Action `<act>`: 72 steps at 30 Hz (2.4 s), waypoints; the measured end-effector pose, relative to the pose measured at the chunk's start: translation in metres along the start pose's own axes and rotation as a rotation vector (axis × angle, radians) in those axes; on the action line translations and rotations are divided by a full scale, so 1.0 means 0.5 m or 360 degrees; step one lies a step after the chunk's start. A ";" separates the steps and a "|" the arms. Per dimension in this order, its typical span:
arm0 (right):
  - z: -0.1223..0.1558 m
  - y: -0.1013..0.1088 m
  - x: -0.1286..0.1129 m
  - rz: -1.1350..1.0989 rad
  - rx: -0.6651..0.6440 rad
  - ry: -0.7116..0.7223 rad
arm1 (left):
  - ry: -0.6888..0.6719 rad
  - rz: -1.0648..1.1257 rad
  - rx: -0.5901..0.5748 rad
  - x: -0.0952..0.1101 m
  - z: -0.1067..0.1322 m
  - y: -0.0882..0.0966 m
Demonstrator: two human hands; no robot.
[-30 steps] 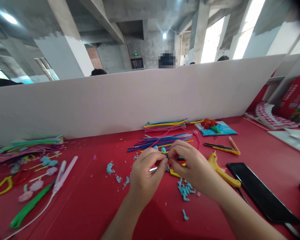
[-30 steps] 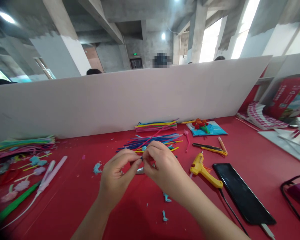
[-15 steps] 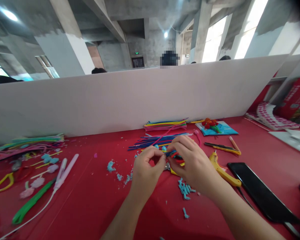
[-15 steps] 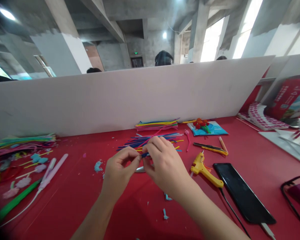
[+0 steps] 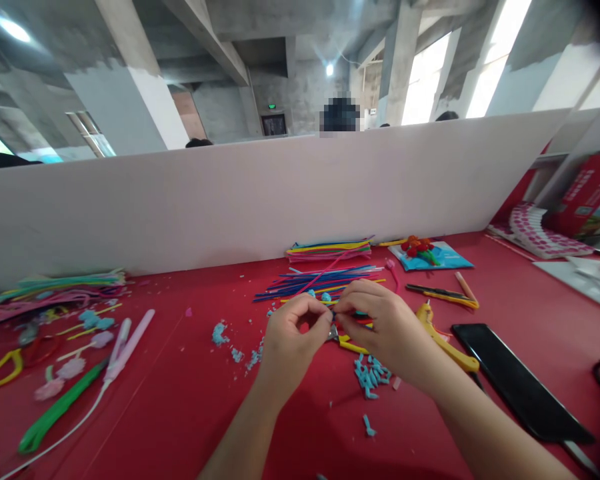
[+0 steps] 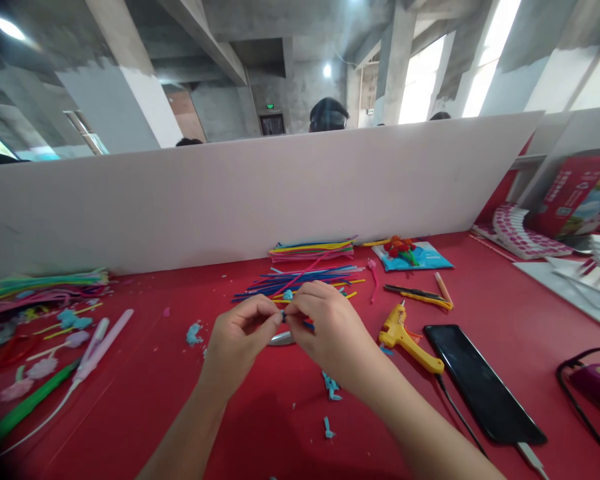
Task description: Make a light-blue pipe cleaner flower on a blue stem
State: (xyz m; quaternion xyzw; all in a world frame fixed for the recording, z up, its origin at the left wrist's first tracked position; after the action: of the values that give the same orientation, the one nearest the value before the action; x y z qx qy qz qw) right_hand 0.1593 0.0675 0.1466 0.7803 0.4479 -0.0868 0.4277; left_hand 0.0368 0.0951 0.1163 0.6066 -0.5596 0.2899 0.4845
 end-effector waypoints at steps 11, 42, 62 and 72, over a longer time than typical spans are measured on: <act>0.006 -0.003 0.020 -0.0074 -0.0167 -0.0386 | 0.0259 0.0257 -0.0237 -0.007 -0.001 -0.004; 0.019 -0.010 -0.054 0.0779 -0.0371 0.0506 | 0.0061 -0.0289 -0.0351 0.006 0.003 0.000; 0.022 -0.058 0.047 -0.1627 -0.0163 -0.0843 | 0.0486 0.1080 -0.0237 0.006 0.015 -0.012; 0.027 -0.031 -0.039 0.0286 0.0338 0.0008 | 0.0124 0.0486 0.0483 -0.007 0.019 0.023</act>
State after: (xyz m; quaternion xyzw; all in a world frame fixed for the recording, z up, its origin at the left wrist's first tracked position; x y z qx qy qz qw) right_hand 0.1394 0.0490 0.1395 0.8583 0.3657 -0.0931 0.3477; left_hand 0.0233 0.0891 0.1130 0.5692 -0.5758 0.4642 0.3593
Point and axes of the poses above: each hand's wrist, its own z-axis away from the middle knuckle, its own y-axis out of the back of the hand, x = y × z, the point moved 7 cm from there along -z, towards the middle knuckle, and after that the axes turned 2 degrees about x, right-handed, at the moved point
